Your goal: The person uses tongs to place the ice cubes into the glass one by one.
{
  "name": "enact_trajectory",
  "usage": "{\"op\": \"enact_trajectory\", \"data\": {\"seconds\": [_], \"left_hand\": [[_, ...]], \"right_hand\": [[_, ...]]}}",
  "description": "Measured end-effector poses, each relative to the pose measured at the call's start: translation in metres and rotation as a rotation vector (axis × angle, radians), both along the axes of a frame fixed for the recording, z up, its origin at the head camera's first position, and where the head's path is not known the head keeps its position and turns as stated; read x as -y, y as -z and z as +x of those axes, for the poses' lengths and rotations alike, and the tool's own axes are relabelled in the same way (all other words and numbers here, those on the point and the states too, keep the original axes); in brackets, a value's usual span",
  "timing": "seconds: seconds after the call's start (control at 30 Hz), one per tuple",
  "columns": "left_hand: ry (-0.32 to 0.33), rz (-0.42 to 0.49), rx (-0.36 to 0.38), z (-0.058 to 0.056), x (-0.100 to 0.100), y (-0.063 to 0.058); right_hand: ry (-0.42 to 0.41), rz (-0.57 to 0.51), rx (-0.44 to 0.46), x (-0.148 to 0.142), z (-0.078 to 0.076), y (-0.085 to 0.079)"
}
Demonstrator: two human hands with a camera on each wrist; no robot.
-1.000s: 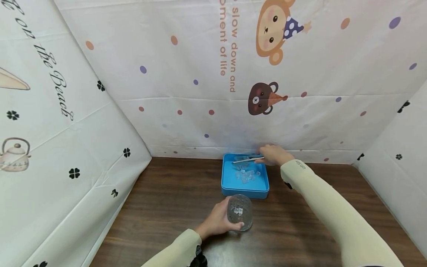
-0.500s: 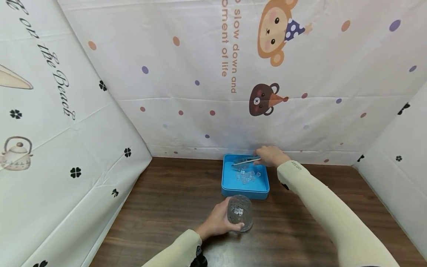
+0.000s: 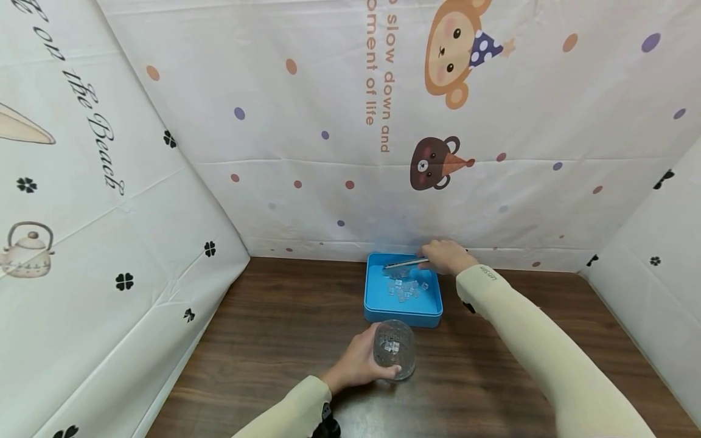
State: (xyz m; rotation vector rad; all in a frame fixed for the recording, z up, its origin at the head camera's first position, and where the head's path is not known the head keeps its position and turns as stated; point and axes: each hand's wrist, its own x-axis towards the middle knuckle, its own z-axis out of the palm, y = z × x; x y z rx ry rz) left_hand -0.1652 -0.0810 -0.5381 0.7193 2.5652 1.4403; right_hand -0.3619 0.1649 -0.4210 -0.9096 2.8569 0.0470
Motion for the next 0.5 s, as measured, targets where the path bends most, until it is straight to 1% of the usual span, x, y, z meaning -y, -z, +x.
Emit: {"op": "enact_trajectory", "data": {"seconds": [0.37, 0.5], "left_hand": [[-0.002, -0.004, -0.005, 0.0001, -0.0009, -0.0011], [-0.005, -0.008, -0.01, 0.0007, -0.0007, -0.0006]], "right_hand": [[-0.026, 0.0, -0.014, -0.0017, 0.0046, -0.0033], [-0.016, -0.01, 0.001, -0.0037, 0.0056, -0.0033]]}}
